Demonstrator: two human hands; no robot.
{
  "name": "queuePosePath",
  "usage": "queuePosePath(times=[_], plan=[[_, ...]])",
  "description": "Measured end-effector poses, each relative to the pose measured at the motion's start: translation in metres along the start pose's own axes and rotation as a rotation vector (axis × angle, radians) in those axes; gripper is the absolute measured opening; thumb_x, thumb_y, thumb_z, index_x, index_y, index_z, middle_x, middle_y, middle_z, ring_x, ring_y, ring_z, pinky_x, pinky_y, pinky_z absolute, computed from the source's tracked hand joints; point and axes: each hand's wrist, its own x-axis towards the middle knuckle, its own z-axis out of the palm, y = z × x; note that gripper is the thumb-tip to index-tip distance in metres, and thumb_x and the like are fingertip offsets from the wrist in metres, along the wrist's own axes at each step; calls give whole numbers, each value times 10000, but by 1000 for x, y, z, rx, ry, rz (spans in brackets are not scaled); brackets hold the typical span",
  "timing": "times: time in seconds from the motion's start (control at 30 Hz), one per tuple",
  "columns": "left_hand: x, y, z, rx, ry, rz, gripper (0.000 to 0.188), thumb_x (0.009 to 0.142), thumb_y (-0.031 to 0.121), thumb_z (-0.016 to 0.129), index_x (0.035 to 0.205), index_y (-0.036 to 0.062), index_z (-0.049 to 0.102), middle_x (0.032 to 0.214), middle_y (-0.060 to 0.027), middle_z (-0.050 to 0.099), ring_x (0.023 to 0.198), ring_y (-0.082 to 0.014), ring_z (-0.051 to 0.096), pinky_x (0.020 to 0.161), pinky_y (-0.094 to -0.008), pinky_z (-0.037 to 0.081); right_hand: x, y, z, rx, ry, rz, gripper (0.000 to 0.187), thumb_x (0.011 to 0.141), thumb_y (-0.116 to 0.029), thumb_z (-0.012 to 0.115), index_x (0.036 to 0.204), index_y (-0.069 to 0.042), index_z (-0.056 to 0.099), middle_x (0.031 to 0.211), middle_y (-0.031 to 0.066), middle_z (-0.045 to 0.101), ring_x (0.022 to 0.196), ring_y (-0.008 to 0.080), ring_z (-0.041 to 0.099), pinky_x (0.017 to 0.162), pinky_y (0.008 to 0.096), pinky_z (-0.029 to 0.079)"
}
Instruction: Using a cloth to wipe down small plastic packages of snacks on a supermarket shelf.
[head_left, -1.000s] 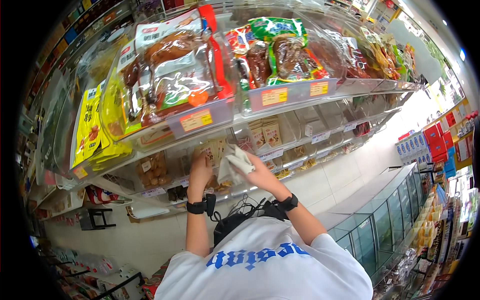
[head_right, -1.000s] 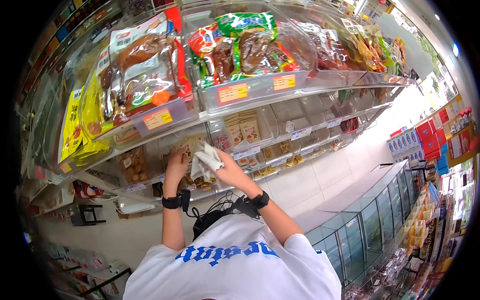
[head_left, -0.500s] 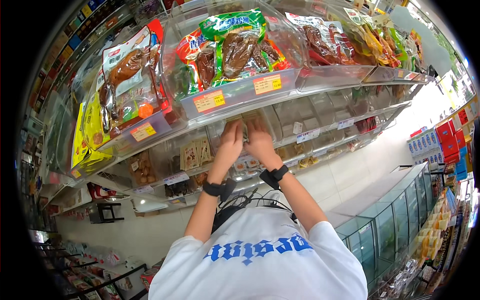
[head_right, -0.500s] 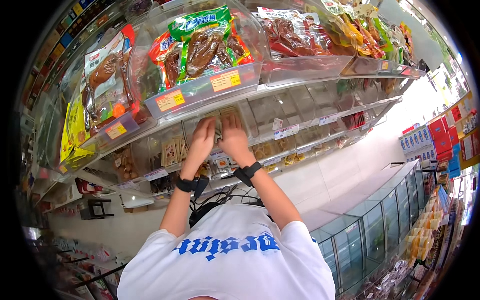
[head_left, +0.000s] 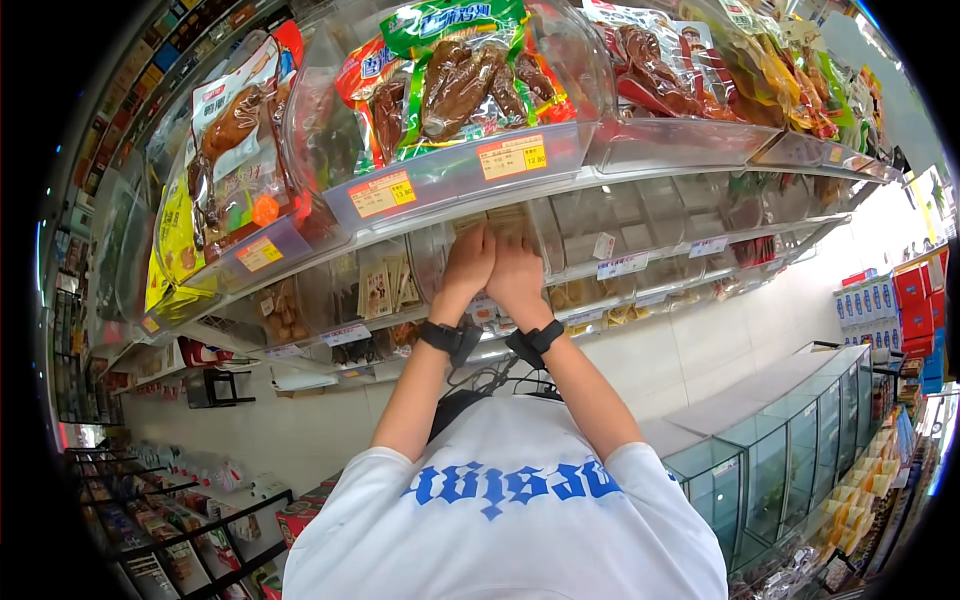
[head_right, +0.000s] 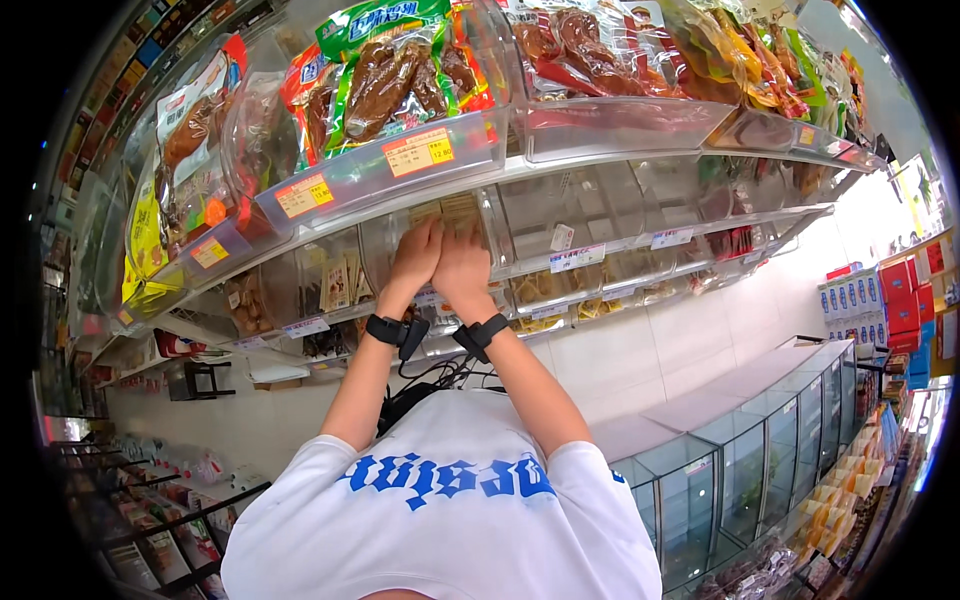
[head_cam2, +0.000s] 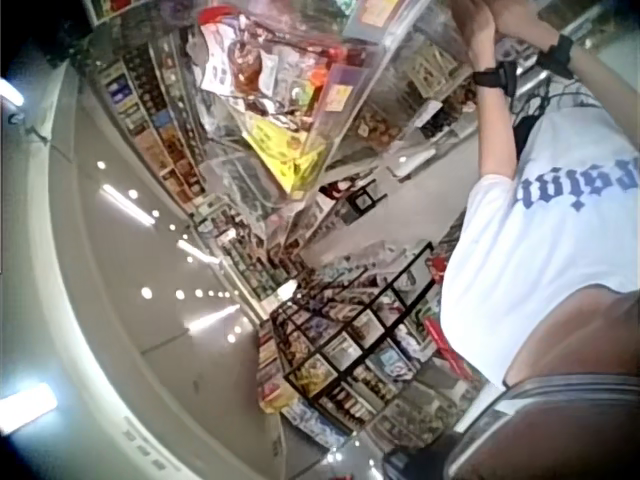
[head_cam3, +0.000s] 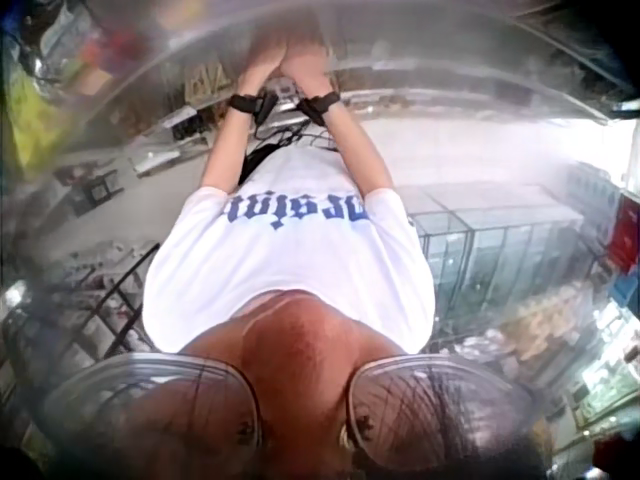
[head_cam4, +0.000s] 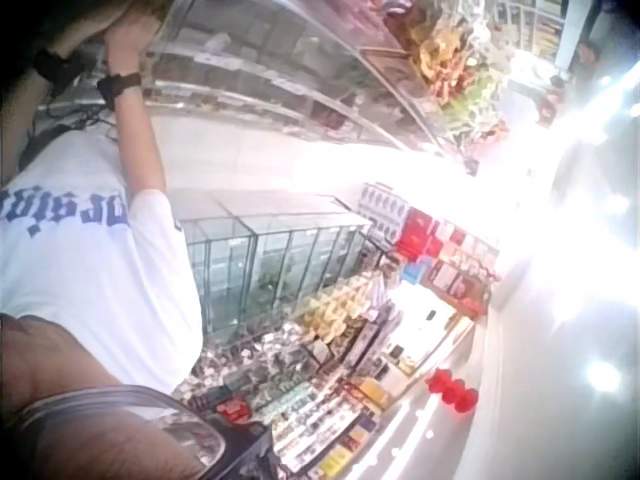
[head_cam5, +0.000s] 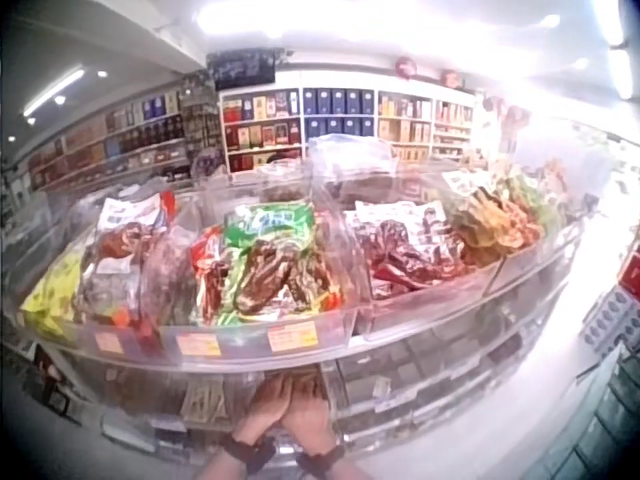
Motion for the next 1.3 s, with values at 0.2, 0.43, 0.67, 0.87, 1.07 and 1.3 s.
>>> queuePosePath(times=[0.2,0.43,0.67,0.87,1.07,1.3], plan=[[-1,-2,0,-45,1,-19,358,997,227,435,1152,-43,612,1039,-283,662,962,-464,622,861,-487,492,1,-5,-9,-21,42,-24,324,779,-186,637,1055,-17,625,1099,261,591,983,407,612,664,439,557],[-3,0,-1,-18,4,27,376,1027,248,445,1183,-46,621,1099,-255,669,987,-409,645,853,-435,507,3,-1,-15,16,35,-27,370,768,-141,628,1121,-31,648,1057,222,637,992,416,588,833,495,506],[-31,30,-40,-390,185,94,358,981,254,601,1199,-29,595,1102,-211,650,963,-310,660,782,-368,521,-5,-15,-93,360,352,-141,408,724,62,628,1128,9,621,955,134,665,952,313,604,863,420,489],[-62,86,-97,-368,-321,-24,326,916,264,712,997,-50,687,737,-72,656,668,-93,569,623,-296,483,-31,-21,-156,1335,246,334,316,916,-49,636,1222,7,577,1084,28,638,995,115,592,868,263,478],[-78,125,-117,-354,-345,67,288,895,214,731,946,-64,680,677,-149,597,584,-165,548,572,-345,449,-72,-11,-159,1490,26,436,303,932,-69,668,1216,-29,570,1101,24,628,987,105,586,858,270,475],[-100,164,-170,-317,-84,372,117,821,32,691,908,-46,699,758,-97,631,667,-177,582,587,-279,447,-96,5,-169,1381,158,442,398,917,-81,705,1269,-28,528,1147,33,615,1065,116,583,928,290,472]])
